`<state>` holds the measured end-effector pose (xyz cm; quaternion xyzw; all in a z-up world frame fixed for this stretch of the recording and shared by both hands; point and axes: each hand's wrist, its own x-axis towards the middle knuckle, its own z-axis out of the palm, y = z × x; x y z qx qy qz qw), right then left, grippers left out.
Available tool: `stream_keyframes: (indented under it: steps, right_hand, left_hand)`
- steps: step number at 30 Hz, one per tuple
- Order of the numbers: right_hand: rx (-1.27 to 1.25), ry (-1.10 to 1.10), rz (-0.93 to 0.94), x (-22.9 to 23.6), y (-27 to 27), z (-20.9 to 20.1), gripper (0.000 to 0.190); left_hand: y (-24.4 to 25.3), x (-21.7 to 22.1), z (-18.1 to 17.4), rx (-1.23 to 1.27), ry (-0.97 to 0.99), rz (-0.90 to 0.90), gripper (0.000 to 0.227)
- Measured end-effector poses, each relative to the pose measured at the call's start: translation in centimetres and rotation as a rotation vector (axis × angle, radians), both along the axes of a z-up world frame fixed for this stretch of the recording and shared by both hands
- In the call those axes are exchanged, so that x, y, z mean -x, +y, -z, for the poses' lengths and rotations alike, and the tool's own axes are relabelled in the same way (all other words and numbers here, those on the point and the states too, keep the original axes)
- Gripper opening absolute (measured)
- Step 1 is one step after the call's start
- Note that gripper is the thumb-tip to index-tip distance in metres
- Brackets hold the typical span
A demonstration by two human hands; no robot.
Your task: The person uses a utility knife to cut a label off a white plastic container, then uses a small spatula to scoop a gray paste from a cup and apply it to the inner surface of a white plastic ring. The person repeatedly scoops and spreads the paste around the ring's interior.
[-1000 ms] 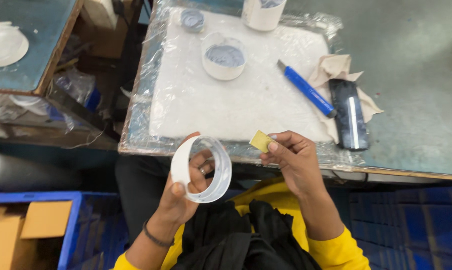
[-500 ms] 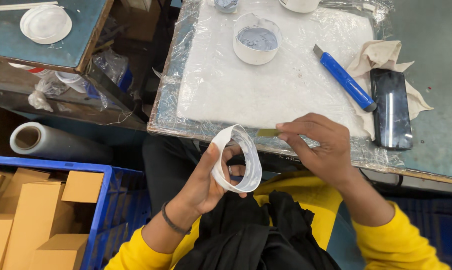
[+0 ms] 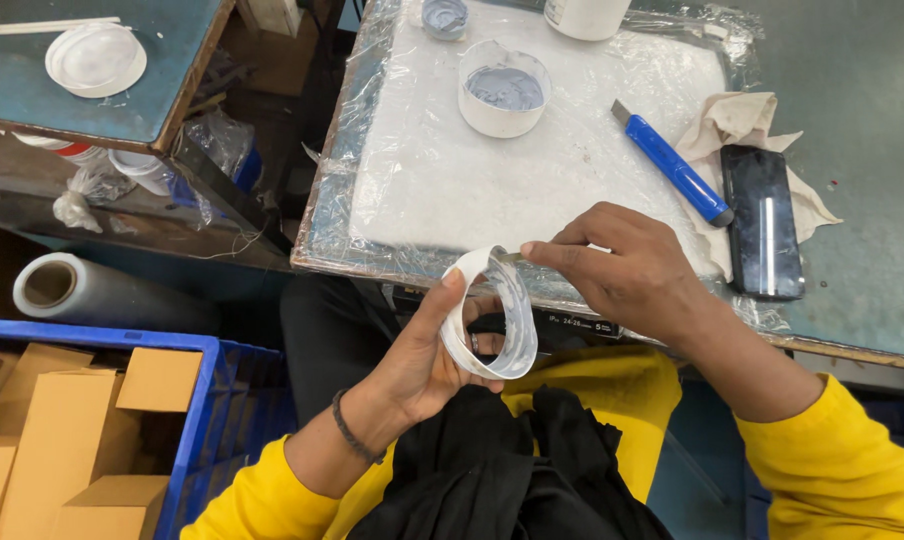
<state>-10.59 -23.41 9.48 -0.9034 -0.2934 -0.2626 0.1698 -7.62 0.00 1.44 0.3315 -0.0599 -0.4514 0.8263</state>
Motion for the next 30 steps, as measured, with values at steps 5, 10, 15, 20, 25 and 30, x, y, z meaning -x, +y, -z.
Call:
stream_keyframes:
  steps: [5,10,15,20,25,30]
  right_hand:
    - [0.07,0.018,0.032,0.5,-0.1,-0.7,0.03]
    - [0.115,0.068,0.063,0.5,-0.2,-1.1,0.027]
    - [0.092,0.142,0.097,0.8,-0.1,-1.2,0.025]
    - [0.072,0.19,0.115,1.0,0.1,-1.1,0.024]
    - [0.075,0.196,0.138,1.2,0.5,-0.9,0.023]
    - [0.07,0.196,0.142,1.3,0.6,-0.9,0.023]
  left_hand:
    - [-0.6,-0.1,-0.3,-0.036,-0.016,0.001,0.079]
    - [-0.7,-0.1,-0.7,-0.021,-0.009,-0.013,0.078]
    - [-0.7,0.0,-1.4,-0.03,-0.024,-0.03,0.077]
    - [-0.5,0.1,-1.9,-0.077,-0.104,-0.042,0.085]
    - [-0.4,0.0,-1.8,-0.05,-0.148,-0.09,0.088]
    - [-0.3,0.1,-1.3,0.041,-0.17,-0.124,0.082]
